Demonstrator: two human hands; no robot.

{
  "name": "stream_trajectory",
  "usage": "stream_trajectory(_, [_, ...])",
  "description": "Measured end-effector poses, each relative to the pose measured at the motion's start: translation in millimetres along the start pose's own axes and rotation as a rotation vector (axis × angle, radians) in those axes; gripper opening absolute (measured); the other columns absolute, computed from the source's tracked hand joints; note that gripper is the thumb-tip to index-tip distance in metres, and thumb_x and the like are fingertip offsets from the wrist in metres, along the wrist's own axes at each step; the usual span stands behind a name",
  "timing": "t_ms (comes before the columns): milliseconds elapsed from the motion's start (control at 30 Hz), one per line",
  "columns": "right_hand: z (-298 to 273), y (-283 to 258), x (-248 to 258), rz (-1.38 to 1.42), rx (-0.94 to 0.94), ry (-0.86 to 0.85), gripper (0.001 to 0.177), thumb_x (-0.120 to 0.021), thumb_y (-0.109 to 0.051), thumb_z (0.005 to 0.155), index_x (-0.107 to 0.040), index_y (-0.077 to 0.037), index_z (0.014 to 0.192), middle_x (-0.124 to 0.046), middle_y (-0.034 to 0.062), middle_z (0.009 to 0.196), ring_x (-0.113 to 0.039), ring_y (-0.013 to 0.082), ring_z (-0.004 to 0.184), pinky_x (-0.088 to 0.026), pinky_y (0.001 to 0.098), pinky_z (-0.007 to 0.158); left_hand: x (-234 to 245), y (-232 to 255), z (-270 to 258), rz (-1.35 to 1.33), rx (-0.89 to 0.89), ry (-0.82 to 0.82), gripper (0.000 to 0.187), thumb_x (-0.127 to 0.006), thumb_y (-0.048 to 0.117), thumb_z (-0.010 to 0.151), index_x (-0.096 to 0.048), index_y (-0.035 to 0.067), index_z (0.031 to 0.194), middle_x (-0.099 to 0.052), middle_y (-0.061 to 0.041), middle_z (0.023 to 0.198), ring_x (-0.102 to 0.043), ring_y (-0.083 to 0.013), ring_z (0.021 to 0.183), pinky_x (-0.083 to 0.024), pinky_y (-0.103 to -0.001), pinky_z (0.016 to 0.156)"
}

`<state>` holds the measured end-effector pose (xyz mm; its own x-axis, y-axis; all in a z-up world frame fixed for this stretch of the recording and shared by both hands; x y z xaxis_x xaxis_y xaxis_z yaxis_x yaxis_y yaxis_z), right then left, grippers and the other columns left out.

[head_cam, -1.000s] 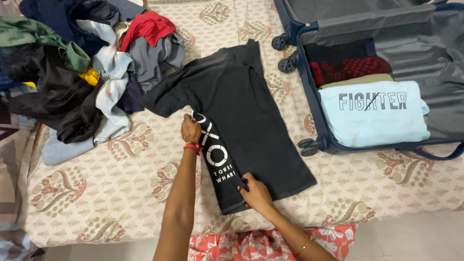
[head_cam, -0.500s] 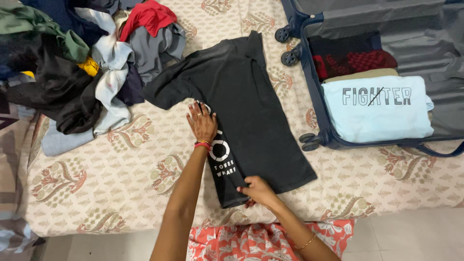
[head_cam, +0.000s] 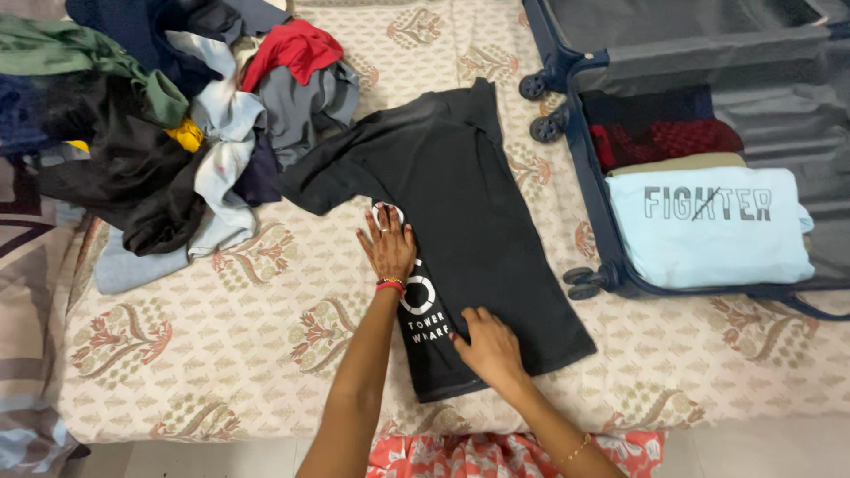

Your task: The person folds a light blue long-sleeved shirt on a bed and places it into an open suitcase, then picks up a black shirt from a pile of clothes, spreads it out, folds it into a small square, and places it into the suitcase.

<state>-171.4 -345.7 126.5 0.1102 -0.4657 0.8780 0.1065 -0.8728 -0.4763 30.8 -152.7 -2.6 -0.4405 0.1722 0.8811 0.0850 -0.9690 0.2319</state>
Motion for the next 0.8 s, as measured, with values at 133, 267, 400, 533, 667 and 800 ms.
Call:
stream_trajectory(133, [44,2,-17,0.045,0.073,0.014,0.038,-0.070,-0.028,0.089,-0.065,-0.005,0.118,-0.067,0.0145,0.118,-0.063,0.0356,0.111,-0.050,0.0470,0.094,7,2,2,-0.041,0.033,-0.023,0.056,-0.049,0.043,0.102,-0.050,0.018,0.152,-0.034,-0.007,0.166,-0.026,-0.0378,0.152,-0.016,-0.065,0.120])
stream_trajectory(267, [88,-3,-35,0.055,0.145,0.048,0.039,-0.068,-0.023,0.087,-0.064,-0.005,0.121,-0.064,0.0126,0.125,-0.059,0.0328,0.119,-0.045,0.0486,0.098,14,2,0,-0.059,0.030,0.027,0.056,-0.049,0.042,0.100,-0.051,0.018,0.151,-0.035,-0.007,0.165,-0.027,-0.0377,0.152,-0.017,-0.065,0.120])
stream_trajectory(400, [135,-6,-56,0.045,0.284,0.162,0.041,-0.063,-0.016,0.092,-0.061,-0.001,0.130,-0.057,0.0145,0.143,-0.050,0.0309,0.137,-0.039,0.0481,0.108,24,4,-1,-0.111,0.009,0.042,0.053,-0.048,0.041,0.103,-0.051,0.018,0.151,-0.037,-0.008,0.164,-0.029,-0.0376,0.151,-0.018,-0.063,0.120])
stream_trajectory(533, [184,-4,-72,-0.029,0.322,0.153,0.045,-0.057,-0.015,0.094,-0.057,-0.005,0.139,-0.048,0.0113,0.155,-0.040,0.0300,0.146,-0.030,0.0522,0.114,25,2,3,-0.148,0.066,-0.039,0.051,-0.045,0.037,0.104,-0.051,0.017,0.151,-0.039,-0.006,0.163,-0.030,-0.0352,0.150,-0.018,-0.060,0.120])
stream_trajectory(667, [226,-6,-78,-0.088,0.375,0.101,0.052,-0.051,-0.016,0.095,-0.052,-0.012,0.147,-0.042,0.0068,0.160,-0.033,0.0283,0.149,-0.023,0.0567,0.116,20,-4,11,-0.166,0.088,0.048,0.056,-0.043,0.037,0.105,-0.048,0.009,0.153,-0.040,-0.006,0.163,-0.031,-0.0334,0.151,-0.020,-0.057,0.119])
stream_trajectory(800, [265,-10,-76,-0.132,0.396,0.097,0.047,-0.048,-0.024,0.102,-0.051,-0.017,0.148,-0.042,0.0038,0.160,-0.033,0.0266,0.149,-0.022,0.0580,0.118,8,-24,36,-0.089,0.120,0.166,0.059,-0.045,0.042,0.105,-0.052,0.002,0.148,-0.048,-0.012,0.157,-0.034,-0.0335,0.150,-0.021,-0.057,0.120])
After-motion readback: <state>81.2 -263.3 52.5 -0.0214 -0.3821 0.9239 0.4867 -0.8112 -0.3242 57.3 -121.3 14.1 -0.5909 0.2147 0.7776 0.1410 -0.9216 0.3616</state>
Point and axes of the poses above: each hand's wrist, its own z-axis towards the middle knuckle, its own x-axis out of the back of the hand, y = z × x, the point moved 3 cm from there along z, towards the middle knuckle
